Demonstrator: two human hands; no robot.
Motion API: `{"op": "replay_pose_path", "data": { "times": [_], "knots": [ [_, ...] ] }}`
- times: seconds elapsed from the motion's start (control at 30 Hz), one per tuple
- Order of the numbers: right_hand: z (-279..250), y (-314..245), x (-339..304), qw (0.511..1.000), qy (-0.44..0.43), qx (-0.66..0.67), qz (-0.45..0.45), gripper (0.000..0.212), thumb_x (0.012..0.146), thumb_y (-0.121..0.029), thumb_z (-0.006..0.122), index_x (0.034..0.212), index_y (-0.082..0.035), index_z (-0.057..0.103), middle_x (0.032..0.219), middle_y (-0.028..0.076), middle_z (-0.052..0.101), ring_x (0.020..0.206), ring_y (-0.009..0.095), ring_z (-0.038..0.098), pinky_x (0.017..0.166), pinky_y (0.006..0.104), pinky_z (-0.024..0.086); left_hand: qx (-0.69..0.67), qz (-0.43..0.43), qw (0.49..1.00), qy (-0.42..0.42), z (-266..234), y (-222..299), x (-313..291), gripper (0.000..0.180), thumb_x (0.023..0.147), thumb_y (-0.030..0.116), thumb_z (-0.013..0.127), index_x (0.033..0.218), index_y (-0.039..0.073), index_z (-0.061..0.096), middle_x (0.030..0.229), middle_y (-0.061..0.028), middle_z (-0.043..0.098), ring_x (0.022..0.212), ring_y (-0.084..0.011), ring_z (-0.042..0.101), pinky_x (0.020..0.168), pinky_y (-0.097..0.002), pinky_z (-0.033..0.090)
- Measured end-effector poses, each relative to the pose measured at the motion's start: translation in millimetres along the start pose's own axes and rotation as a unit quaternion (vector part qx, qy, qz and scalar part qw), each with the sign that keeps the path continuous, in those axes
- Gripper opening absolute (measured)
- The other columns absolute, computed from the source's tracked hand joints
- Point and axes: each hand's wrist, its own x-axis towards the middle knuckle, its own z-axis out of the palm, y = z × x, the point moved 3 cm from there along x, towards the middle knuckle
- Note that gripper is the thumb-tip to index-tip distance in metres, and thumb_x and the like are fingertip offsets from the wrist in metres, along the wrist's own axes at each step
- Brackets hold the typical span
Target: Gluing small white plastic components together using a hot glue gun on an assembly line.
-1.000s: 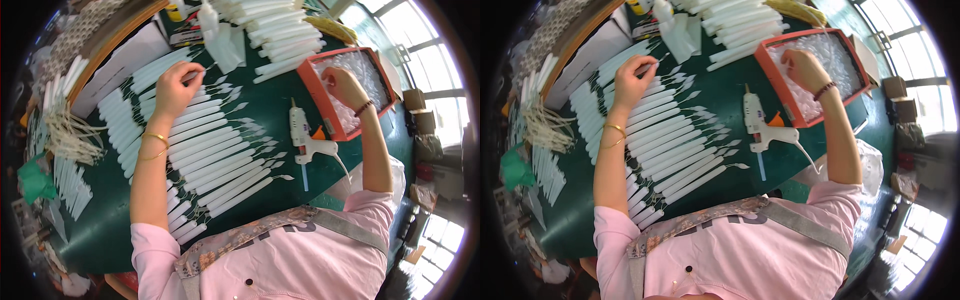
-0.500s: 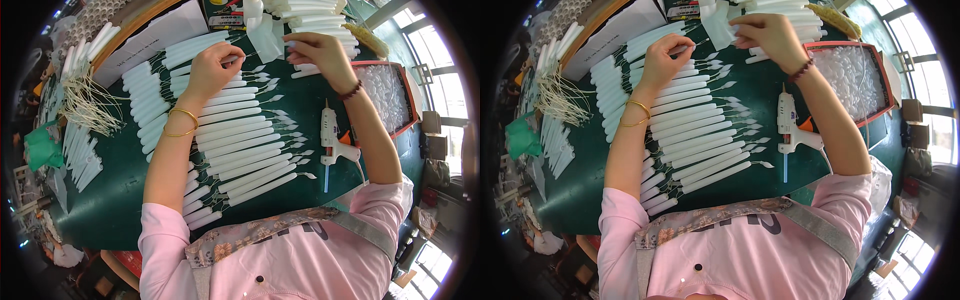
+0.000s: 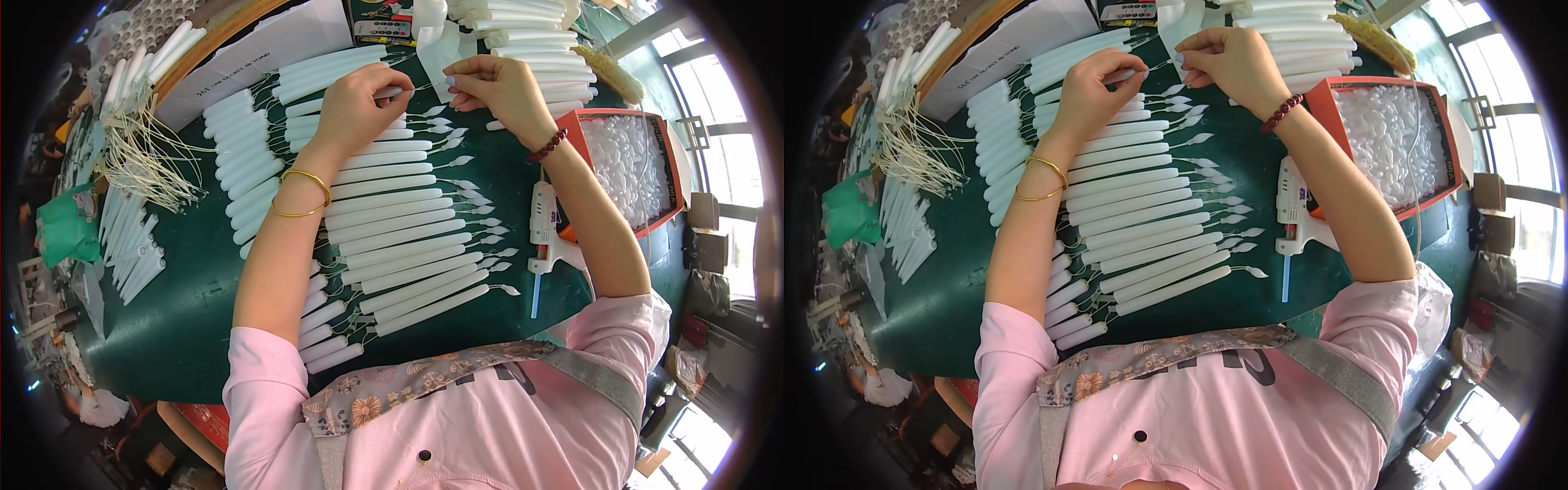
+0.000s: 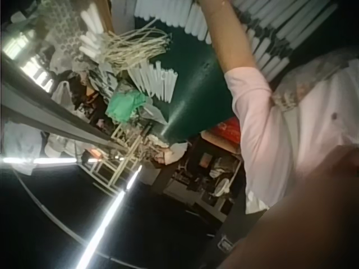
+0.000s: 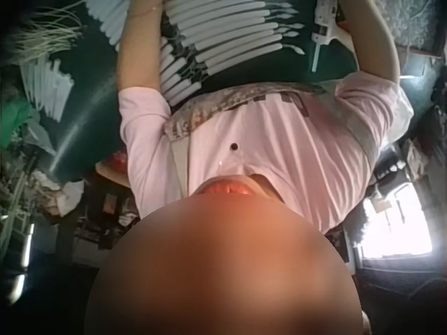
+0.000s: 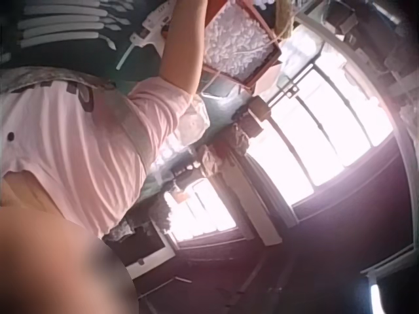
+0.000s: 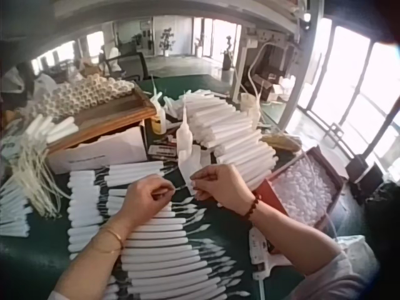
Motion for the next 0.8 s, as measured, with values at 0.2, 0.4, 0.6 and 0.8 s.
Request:
{"op": "replay_pose_path", "data": {
  "times": [0.2,0.4,0.6,0.8],
  "knots": [
    [8,3,5,1.0,-0.005,-0.011,-0.007,0.024,0.102,-0.008,0.068,0.121,0.005,0.074,0.097,0.009,0.077,0.083,0.012,0.076,0.079,0.0219,0.063,-0.002,0.009,1.0,0.013,-1,-1,-1,0.007,0.09,0.008,0.077,0.096,0.005,0.075,0.092,-0.0047,0.072,0.079,-0.0175,0.072,0.074,-0.0266,0.059],
    [17,9,12,0.996,-0.056,0.072,0.012,0.027,0.102,-0.005,0.067,0.126,0.006,0.071,0.105,0.012,0.076,0.088,0.013,0.076,0.083,0.023,0.063,-0.01,0.001,1.0,0.004,-2,3,2,0.009,0.09,0.001,0.076,0.099,0.001,0.075,0.096,-0.006,0.074,0.084,-0.0167,0.074,0.081,-0.0263,0.061],
    [-7,-23,-30,0.933,0.076,-0.275,-0.22,0.032,0.097,-0.001,0.067,0.129,-0.001,0.069,0.114,0.012,0.074,0.103,0.024,0.074,0.088,0.0318,0.061,0.012,0.002,1.0,0.0,3,-1,-1,0.007,0.089,0.002,0.076,0.097,0.001,0.075,0.095,-0.0056,0.074,0.084,-0.0174,0.073,0.082,-0.0261,0.061],
    [-53,-56,-189,0.902,0.012,-0.431,0.007,0.035,0.093,0.009,0.057,0.124,-0.002,0.068,0.121,0.018,0.069,0.107,0.042,0.067,0.092,0.0434,0.056,0.049,-0.017,0.999,-0.007,5,-3,1,0.006,0.089,0.007,0.078,0.094,0.003,0.076,0.09,-0.0055,0.073,0.082,-0.0204,0.073,0.078,-0.0284,0.059]
  ]
}}
